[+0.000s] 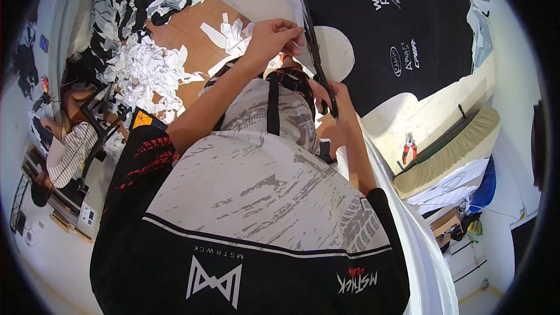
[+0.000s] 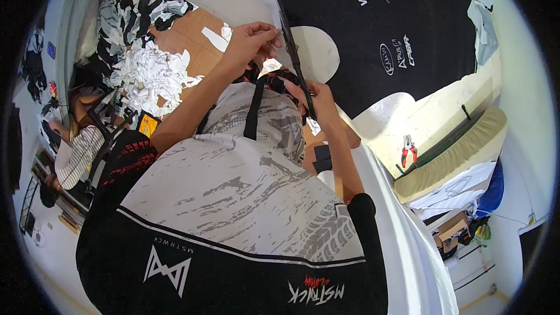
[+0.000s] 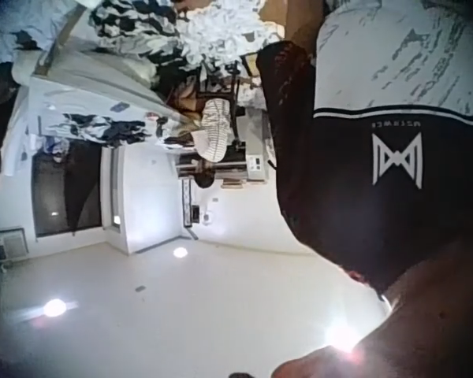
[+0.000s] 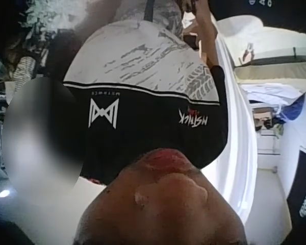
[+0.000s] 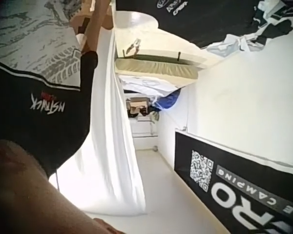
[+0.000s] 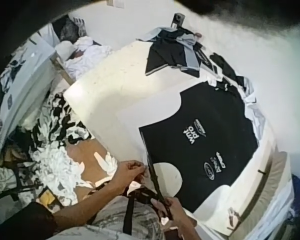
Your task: Cutting out garment patterns from a large sheet of printed black fabric using tailor scissors.
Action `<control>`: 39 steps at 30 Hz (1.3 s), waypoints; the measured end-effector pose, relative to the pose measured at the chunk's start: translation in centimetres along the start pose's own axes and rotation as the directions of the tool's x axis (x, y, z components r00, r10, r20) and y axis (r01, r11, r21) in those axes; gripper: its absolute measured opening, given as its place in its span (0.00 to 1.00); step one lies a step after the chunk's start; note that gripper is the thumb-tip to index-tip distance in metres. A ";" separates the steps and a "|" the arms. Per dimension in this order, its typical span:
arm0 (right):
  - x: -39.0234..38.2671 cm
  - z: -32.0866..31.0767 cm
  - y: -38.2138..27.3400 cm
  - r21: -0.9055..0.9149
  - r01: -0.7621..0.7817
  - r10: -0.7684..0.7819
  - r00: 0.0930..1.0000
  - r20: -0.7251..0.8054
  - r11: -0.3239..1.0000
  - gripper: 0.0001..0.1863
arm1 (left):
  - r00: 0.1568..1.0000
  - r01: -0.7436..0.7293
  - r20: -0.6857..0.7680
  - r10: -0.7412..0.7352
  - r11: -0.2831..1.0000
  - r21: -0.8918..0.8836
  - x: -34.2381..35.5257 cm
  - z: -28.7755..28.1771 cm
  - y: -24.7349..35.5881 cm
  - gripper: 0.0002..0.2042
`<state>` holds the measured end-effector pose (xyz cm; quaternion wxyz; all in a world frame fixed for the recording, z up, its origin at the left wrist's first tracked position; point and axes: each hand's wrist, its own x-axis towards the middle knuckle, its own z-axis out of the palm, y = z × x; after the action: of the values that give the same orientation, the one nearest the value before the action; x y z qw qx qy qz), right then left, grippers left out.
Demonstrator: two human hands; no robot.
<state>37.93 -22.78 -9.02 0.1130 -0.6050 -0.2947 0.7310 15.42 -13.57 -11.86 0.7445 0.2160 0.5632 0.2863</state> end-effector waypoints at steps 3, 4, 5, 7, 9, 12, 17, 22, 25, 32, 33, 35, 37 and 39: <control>0.0 0.4 -0.6 -0.001 -0.004 0.003 1.000 -0.025 1.000 0.24 | 1.000 0.002 0.005 -0.002 1.000 0.007 -0.1 0.1 0.0 0.11; -0.1 0.5 -0.9 -0.002 0.002 -0.002 0.999 -0.038 1.000 0.24 | 1.000 0.000 0.003 0.000 1.000 0.003 -0.1 0.1 -0.1 0.11; -0.3 0.6 -1.2 -0.006 0.002 -0.002 0.999 -0.036 1.000 0.24 | 1.000 -0.002 0.003 0.002 1.000 -0.011 -0.1 0.1 -0.3 0.11; -0.4 0.7 -1.8 -0.047 -0.071 0.068 0.995 -0.071 0.996 0.24 | 1.000 -0.014 -0.004 0.014 1.000 -0.027 0.0 -0.1 -0.4 0.11; -0.5 0.7 -1.9 -0.045 -0.062 0.059 0.996 -0.067 0.997 0.24 | 1.000 0.002 0.005 -0.002 1.000 -0.031 -0.1 -0.1 -0.5 0.11; -0.5 0.4 -1.3 -0.002 -0.017 0.017 0.999 -0.052 1.000 0.24 | 1.000 -0.002 0.014 0.003 0.999 -0.044 0.1 0.0 -0.8 0.11; 0.8 0.0 -2.7 0.056 0.021 -0.023 0.999 0.030 0.998 0.23 | 1.000 -0.006 0.011 0.006 0.997 -0.075 -0.2 -0.1 -1.3 0.10; 2.3 -0.2 -3.6 0.052 0.059 -0.061 0.997 0.043 0.997 0.24 | 1.000 -0.019 -0.001 0.019 0.997 -0.071 -0.3 0.4 -1.4 0.10; 2.3 -0.3 -4.2 0.069 0.064 -0.066 0.998 0.020 0.996 0.24 | 1.000 -0.007 0.002 0.007 1.000 -0.029 -0.3 0.6 -1.2 0.11; 3.3 0.0 -4.8 0.038 0.067 -0.065 0.997 -0.048 0.997 0.24 | 1.000 -0.008 0.006 0.008 0.998 -0.055 -0.2 0.3 -1.3 0.10; 3.6 -0.3 -4.6 0.077 0.058 -0.055 0.998 -0.039 0.995 0.24 | 1.000 0.001 0.006 -0.001 0.998 -0.062 -0.1 0.3 -1.4 0.10; 4.4 -0.5 -4.5 0.160 0.088 -0.089 0.996 0.001 0.983 0.24 | 1.000 -0.006 0.001 0.006 0.999 -0.044 -0.2 0.3 -1.5 0.10; 4.5 -0.4 -6.4 0.189 0.112 -0.122 0.991 0.045 0.976 0.23 | 0.999 0.020 -0.028 -0.021 0.999 -0.032 -0.1 0.4 -1.7 0.11; 4.9 -0.4 -8.2 0.172 0.122 -0.130 0.991 0.037 0.977 0.22 | 1.000 0.019 0.006 -0.019 1.000 -0.025 0.0 0.6 -1.9 0.10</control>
<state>35.61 -13.58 -8.43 0.2030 -0.5555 -0.2717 0.7592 16.32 -14.99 -12.88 0.7515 0.2022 0.5592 0.2857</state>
